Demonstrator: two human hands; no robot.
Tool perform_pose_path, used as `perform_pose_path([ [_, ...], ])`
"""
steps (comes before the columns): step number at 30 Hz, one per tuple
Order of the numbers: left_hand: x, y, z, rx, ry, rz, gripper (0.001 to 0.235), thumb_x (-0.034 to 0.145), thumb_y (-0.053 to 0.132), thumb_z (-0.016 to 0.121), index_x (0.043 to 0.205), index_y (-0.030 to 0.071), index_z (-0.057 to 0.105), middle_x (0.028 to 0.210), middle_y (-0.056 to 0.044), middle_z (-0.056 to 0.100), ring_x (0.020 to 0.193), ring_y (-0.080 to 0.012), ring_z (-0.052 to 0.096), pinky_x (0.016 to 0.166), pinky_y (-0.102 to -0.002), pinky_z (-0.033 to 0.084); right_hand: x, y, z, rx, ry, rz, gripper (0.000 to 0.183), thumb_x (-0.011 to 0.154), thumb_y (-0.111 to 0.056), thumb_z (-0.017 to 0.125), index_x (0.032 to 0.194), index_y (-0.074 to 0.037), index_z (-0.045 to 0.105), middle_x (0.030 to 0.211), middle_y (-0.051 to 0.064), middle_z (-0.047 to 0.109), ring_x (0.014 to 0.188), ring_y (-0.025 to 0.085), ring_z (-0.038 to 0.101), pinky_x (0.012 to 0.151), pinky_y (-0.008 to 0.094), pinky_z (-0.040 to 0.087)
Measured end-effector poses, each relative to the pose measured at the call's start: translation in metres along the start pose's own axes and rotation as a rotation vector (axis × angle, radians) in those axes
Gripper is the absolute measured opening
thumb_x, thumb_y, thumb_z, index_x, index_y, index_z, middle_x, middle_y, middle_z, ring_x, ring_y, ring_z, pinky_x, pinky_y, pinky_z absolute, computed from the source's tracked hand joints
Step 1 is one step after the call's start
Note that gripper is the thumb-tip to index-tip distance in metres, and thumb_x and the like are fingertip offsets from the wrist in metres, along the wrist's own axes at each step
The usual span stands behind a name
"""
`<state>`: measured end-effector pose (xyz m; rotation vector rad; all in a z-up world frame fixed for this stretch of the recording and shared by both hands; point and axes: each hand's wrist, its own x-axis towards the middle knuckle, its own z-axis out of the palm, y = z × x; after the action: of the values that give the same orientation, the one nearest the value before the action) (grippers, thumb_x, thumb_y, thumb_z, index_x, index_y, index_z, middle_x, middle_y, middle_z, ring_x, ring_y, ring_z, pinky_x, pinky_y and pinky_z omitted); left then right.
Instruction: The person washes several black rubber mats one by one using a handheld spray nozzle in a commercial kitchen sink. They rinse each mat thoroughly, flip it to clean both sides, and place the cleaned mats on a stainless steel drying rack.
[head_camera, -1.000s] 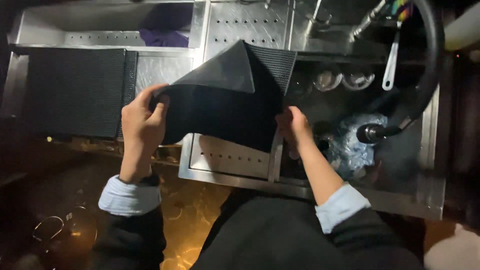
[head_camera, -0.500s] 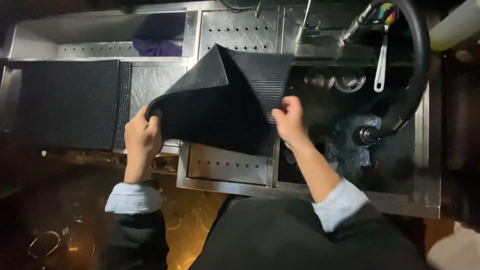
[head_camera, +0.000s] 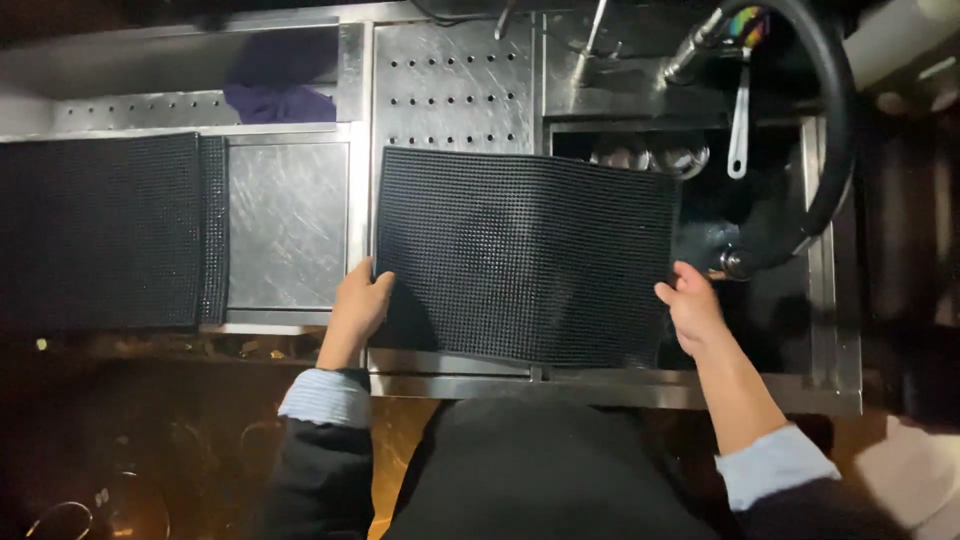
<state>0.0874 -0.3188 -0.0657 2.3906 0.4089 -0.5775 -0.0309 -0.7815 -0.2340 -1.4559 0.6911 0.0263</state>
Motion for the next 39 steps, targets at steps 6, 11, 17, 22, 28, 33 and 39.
perform_pose_path([
  [6,-0.023,0.051,-0.011,0.005,0.045,0.039,0.067,0.099,0.032,0.069,0.145,-0.012,0.049,0.134,-0.041,0.057,0.126,-0.0525,0.057,0.096,-0.065,0.051,0.051,0.053,-0.044,0.123,-0.066,0.038,0.044,0.094,-0.001,0.068,0.134,-0.015,0.053,0.118,-0.003,0.061,0.117,0.015,0.054,0.109,0.033,0.043],
  [11,-0.062,0.077,0.010,-0.127,-0.004,0.337,0.047,0.102,0.031,0.062,0.127,-0.009,0.063,0.113,-0.037,0.068,0.111,-0.0592,0.061,0.092,-0.067,0.049,0.047,0.008,-0.109,-0.939,-0.003,0.063,0.061,0.092,0.002,0.066,0.150,-0.008,0.051,0.144,0.018,0.059,0.139,0.035,0.051,0.122,0.048,0.035],
  [17,-0.024,0.093,0.130,0.007,-0.097,0.372,0.027,0.100,0.030,0.061,0.096,0.005,0.050,0.090,-0.023,0.067,0.089,-0.0496,0.062,0.072,-0.057,0.042,0.053,-0.008,-0.112,0.335,0.407,0.558,0.019,0.092,-0.043,0.054,0.102,-0.038,0.070,0.136,-0.005,0.072,0.128,0.018,0.065,0.114,0.041,0.049],
  [22,-0.036,0.102,0.147,0.001,-0.048,0.287,0.023,0.102,0.026,0.057,0.100,0.004,0.050,0.093,-0.027,0.066,0.088,-0.0507,0.062,0.072,-0.057,0.046,0.053,-0.038,-0.086,0.436,0.648,0.581,0.022,0.090,-0.023,0.051,0.099,-0.030,0.070,0.117,0.001,0.070,0.107,0.024,0.066,0.093,0.043,0.054],
  [28,-0.032,0.094,0.162,-0.054,0.082,0.256,0.023,0.104,0.023,0.044,0.117,0.005,0.045,0.098,-0.028,0.067,0.082,-0.0502,0.064,0.070,-0.058,0.047,0.031,-0.105,-0.042,0.352,0.392,0.368,0.031,0.090,-0.026,0.068,0.120,-0.017,0.070,0.121,0.005,0.074,0.111,0.021,0.074,0.096,0.037,0.061],
  [33,-0.031,0.097,0.160,-0.028,0.073,0.212,0.025,0.105,0.027,0.046,0.121,0.008,0.046,0.094,-0.023,0.068,0.079,-0.0471,0.066,0.066,-0.055,0.048,0.083,-0.115,-0.061,0.417,-0.192,-0.033,0.038,0.102,-0.026,0.065,0.133,-0.006,0.060,0.118,0.016,0.071,0.103,0.026,0.074,0.089,0.036,0.063],
  [39,-0.033,0.105,0.150,-0.035,-0.007,0.114,0.030,0.104,0.030,0.045,0.124,0.007,0.047,0.106,-0.026,0.070,0.089,-0.0509,0.066,0.075,-0.059,0.048,0.163,-0.215,-0.013,0.067,-0.237,-0.417,0.047,0.110,-0.009,0.056,0.154,-0.013,0.041,0.139,0.005,0.056,0.104,0.011,0.071,0.083,0.021,0.057],
])
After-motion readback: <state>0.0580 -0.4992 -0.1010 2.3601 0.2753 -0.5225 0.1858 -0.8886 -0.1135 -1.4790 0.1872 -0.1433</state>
